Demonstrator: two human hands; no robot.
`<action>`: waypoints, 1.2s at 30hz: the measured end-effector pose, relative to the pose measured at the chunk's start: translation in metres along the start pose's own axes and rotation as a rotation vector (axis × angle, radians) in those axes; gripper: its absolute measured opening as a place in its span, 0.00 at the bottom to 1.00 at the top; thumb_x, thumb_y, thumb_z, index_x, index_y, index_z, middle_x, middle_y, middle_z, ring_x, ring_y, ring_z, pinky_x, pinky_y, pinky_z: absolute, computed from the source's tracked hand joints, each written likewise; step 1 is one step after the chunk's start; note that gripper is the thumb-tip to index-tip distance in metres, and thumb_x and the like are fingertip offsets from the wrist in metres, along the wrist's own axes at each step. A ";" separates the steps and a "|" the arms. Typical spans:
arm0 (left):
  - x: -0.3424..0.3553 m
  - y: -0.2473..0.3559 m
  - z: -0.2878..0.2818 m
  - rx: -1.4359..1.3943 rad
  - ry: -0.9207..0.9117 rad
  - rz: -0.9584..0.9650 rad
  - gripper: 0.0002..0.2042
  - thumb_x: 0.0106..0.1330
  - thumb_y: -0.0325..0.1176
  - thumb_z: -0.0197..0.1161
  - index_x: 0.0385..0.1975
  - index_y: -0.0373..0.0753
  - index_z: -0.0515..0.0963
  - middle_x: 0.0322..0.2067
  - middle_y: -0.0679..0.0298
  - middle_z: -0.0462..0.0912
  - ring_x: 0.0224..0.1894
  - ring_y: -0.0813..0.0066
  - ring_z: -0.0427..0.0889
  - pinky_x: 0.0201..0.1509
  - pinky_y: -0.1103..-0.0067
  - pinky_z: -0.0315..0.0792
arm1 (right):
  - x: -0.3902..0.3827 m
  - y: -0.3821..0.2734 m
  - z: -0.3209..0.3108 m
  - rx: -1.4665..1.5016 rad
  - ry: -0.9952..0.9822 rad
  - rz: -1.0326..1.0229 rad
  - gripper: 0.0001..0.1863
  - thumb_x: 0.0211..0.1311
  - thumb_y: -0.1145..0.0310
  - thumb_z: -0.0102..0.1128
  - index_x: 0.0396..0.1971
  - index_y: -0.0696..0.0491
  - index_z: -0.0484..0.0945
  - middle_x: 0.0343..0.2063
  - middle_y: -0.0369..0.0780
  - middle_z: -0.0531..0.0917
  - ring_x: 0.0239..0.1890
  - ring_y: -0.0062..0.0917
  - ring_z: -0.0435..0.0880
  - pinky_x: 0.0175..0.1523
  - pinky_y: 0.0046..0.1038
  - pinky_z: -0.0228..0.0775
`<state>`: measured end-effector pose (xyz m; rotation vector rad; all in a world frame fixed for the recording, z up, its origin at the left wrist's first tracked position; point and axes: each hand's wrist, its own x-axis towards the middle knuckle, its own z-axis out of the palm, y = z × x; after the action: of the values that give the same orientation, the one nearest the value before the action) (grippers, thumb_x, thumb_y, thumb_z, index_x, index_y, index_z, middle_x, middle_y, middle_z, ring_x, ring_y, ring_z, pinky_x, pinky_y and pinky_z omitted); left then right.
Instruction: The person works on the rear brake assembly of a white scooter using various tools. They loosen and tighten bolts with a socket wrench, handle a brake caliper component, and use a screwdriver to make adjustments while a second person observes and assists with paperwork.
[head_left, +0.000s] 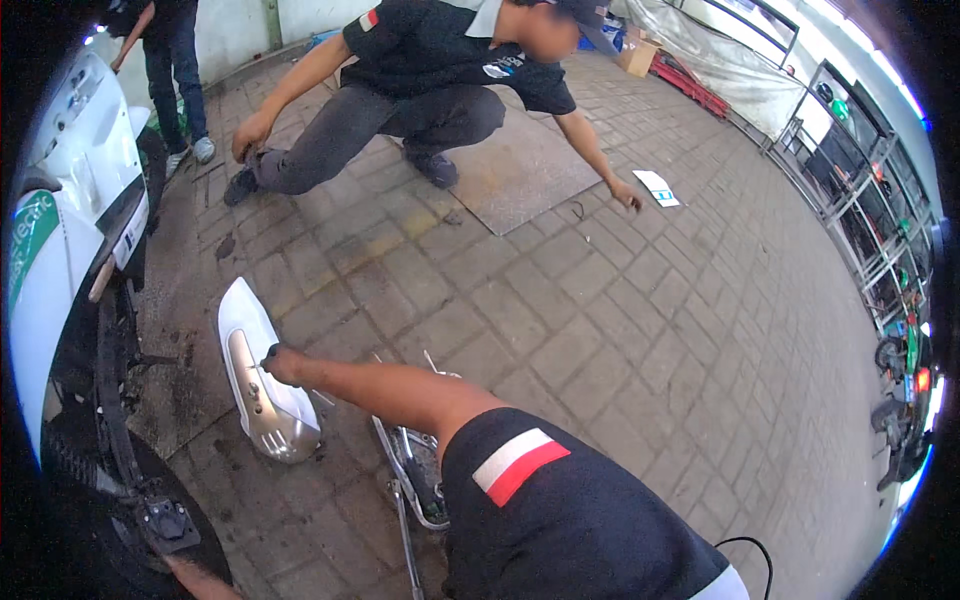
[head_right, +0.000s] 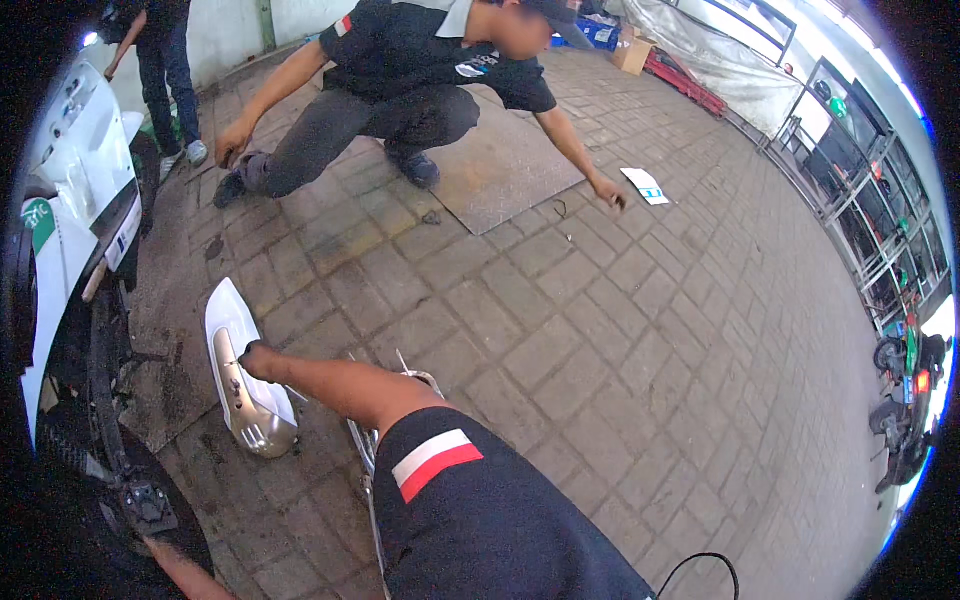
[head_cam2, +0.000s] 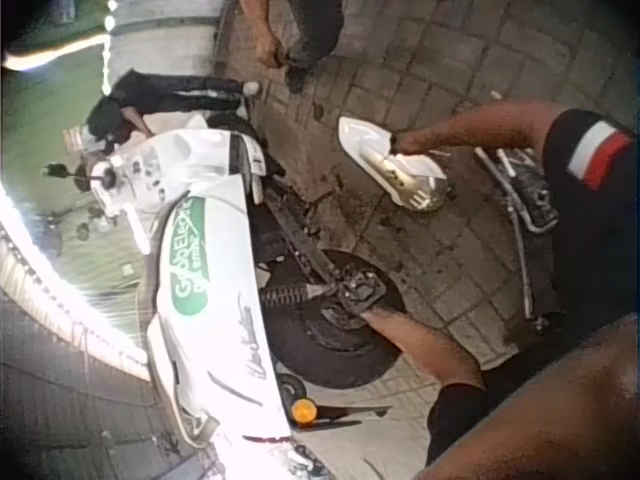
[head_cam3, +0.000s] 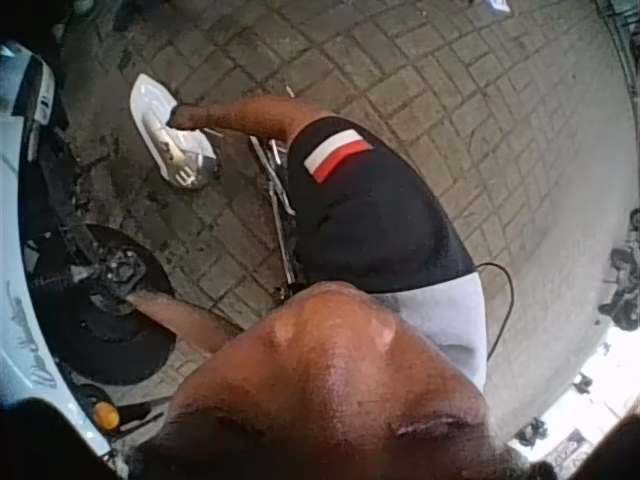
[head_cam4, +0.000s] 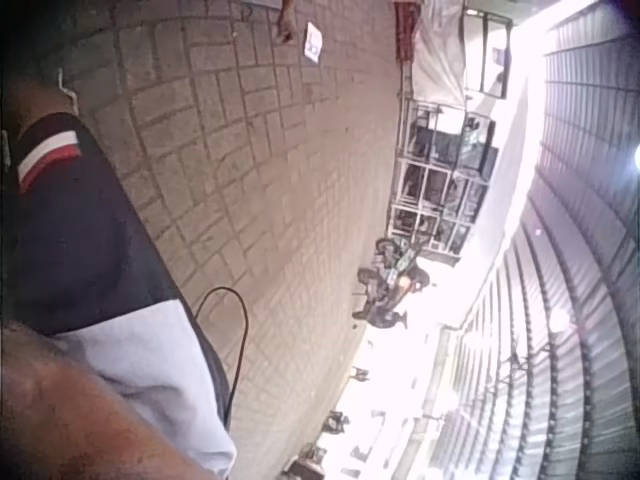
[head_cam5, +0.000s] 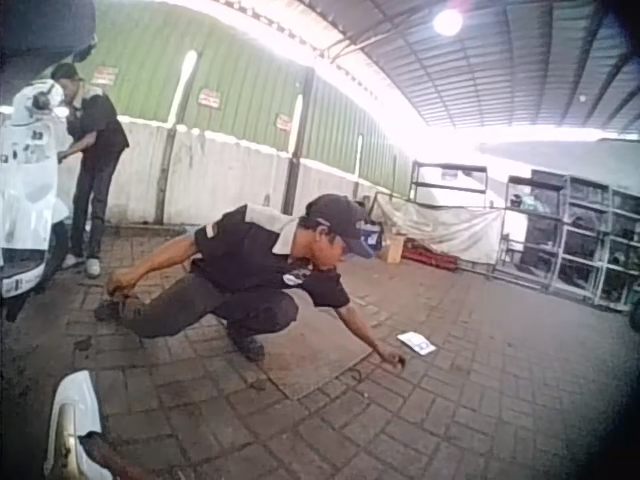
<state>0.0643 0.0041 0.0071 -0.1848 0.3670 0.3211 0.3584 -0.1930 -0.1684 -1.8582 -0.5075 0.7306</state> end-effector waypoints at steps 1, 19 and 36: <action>0.002 -0.002 0.003 0.007 -0.004 -0.008 0.11 0.63 0.47 0.52 0.33 0.48 0.74 0.28 0.69 0.75 0.32 0.73 0.74 0.38 0.75 0.70 | -0.018 -0.016 -0.013 0.044 -0.019 0.089 0.21 0.57 0.57 0.52 0.38 0.62 0.77 0.39 0.55 0.79 0.41 0.43 0.80 0.48 0.41 0.70; 0.006 0.025 -0.012 -0.039 -0.046 -0.048 0.11 0.62 0.45 0.53 0.32 0.46 0.75 0.29 0.66 0.77 0.33 0.68 0.76 0.38 0.73 0.71 | -0.023 0.023 -0.024 -0.021 -0.098 -0.098 0.20 0.57 0.57 0.50 0.44 0.52 0.79 0.43 0.46 0.80 0.44 0.36 0.78 0.51 0.37 0.68; -0.008 0.042 -0.034 0.739 -0.227 0.145 0.12 0.61 0.44 0.49 0.30 0.45 0.76 0.25 0.67 0.77 0.32 0.68 0.77 0.41 0.71 0.70 | -0.009 0.046 0.025 -0.075 -0.093 -0.050 0.21 0.59 0.55 0.58 0.44 0.56 0.77 0.39 0.43 0.81 0.37 0.29 0.78 0.43 0.33 0.72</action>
<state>0.0317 0.0326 -0.0259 0.6013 0.2539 0.3263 0.3356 -0.1997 -0.2160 -1.8804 -0.6471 0.7760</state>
